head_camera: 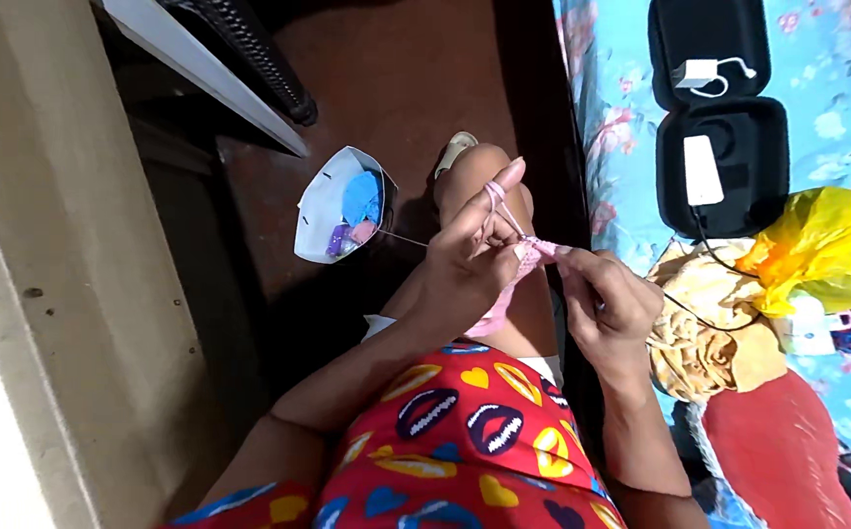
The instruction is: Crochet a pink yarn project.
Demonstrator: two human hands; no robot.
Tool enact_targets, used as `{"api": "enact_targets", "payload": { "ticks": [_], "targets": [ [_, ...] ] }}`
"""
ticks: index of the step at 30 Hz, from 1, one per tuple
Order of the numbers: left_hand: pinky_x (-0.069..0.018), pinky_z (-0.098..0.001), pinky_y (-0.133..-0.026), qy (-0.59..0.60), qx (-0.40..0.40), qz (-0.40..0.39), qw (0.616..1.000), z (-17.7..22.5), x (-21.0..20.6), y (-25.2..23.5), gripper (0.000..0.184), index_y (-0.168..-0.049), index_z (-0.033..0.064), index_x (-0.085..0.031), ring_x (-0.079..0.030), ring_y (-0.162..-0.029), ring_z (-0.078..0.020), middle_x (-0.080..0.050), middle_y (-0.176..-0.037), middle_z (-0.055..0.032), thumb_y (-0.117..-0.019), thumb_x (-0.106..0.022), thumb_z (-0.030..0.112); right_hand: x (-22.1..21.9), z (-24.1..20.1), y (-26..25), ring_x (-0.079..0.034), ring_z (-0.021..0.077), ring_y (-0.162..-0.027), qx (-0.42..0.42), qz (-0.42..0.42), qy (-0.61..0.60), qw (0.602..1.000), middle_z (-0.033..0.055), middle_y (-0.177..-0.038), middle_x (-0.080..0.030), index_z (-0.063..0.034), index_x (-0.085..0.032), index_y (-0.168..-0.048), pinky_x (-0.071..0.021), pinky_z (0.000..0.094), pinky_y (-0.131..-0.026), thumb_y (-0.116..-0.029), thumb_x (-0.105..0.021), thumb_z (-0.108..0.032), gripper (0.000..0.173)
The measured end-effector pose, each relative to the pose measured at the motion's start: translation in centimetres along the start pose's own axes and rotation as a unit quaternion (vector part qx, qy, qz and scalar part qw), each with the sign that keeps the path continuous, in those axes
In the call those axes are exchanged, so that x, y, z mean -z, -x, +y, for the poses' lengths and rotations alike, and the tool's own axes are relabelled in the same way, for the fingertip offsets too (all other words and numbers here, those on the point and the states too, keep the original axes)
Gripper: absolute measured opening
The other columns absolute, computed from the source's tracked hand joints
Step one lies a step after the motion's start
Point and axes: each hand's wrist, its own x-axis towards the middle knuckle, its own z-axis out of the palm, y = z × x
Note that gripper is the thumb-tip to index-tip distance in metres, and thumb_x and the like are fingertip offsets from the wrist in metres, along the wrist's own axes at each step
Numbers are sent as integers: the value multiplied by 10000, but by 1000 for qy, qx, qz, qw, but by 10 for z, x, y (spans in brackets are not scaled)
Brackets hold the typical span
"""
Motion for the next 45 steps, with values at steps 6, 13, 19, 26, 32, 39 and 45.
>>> {"api": "enact_targets", "payload": {
  "ticks": [6,13,19,26,32,39,45],
  "targets": [
    [-533,-156,-640,-26,26,-46,998,6,17,-7,599,-1432,-140,-450,-603,-670,-16,-676,-852,-33,-848,-583,-137,6,5,-1,-588,168,-643,37,-29,37,998,120,-755,-638,-31,-773,-1133,-455,269,-566,-961,-605,-26,241],
    [-526,-166,-631,74,131,-72,986,3,19,-11,593,-1419,-73,-511,-598,-642,-27,-659,-786,4,-833,-577,-137,8,12,2,-560,16,-699,-40,-66,-166,983,43,-798,-623,-21,-760,-1134,-475,142,-645,-961,-593,-15,241],
    [-517,-150,-669,54,77,-28,995,-7,-11,3,549,-1422,-110,-478,-585,-697,2,-657,-854,-4,-878,-545,-145,-10,-5,0,-518,-35,-552,-323,-28,-533,781,-30,-924,-734,-144,-708,-1294,-439,131,-494,-964,-645,-49,349],
    [-570,-223,-714,82,196,-76,974,-32,22,-9,242,-1119,18,-696,-661,-759,-34,-711,-848,37,-910,-588,-41,-26,0,11,-452,-20,-478,-397,18,-593,701,-7,-734,-639,-59,-703,-1237,-388,130,-441,-973,-590,-17,290],
    [-520,-188,-666,78,199,-247,945,-44,94,-25,286,-692,174,-716,-644,-736,-3,-704,-789,81,-955,-618,230,-21,4,8,-470,-12,-476,-400,16,-637,658,-6,-740,-629,-81,-680,-1262,-401,127,-434,-994,-576,-45,290],
    [-579,-297,-882,138,157,-117,971,-28,42,-18,647,-1498,14,-439,-689,-940,-119,-710,-1071,-26,-894,-673,40,-40,-9,14,-444,-19,-490,-436,19,-567,699,27,-866,-678,-90,-671,-1318,-389,126,-444,-980,-562,12,369],
    [-563,-197,-682,-1,141,-30,990,-39,16,-15,759,-1536,-47,-360,-642,-702,-65,-668,-872,-45,-847,-661,-144,-48,-9,17,-434,-29,-507,-439,21,-448,779,22,-1074,-722,-90,-645,-1384,-363,119,-440,-980,-558,39,433]
  ]
}}
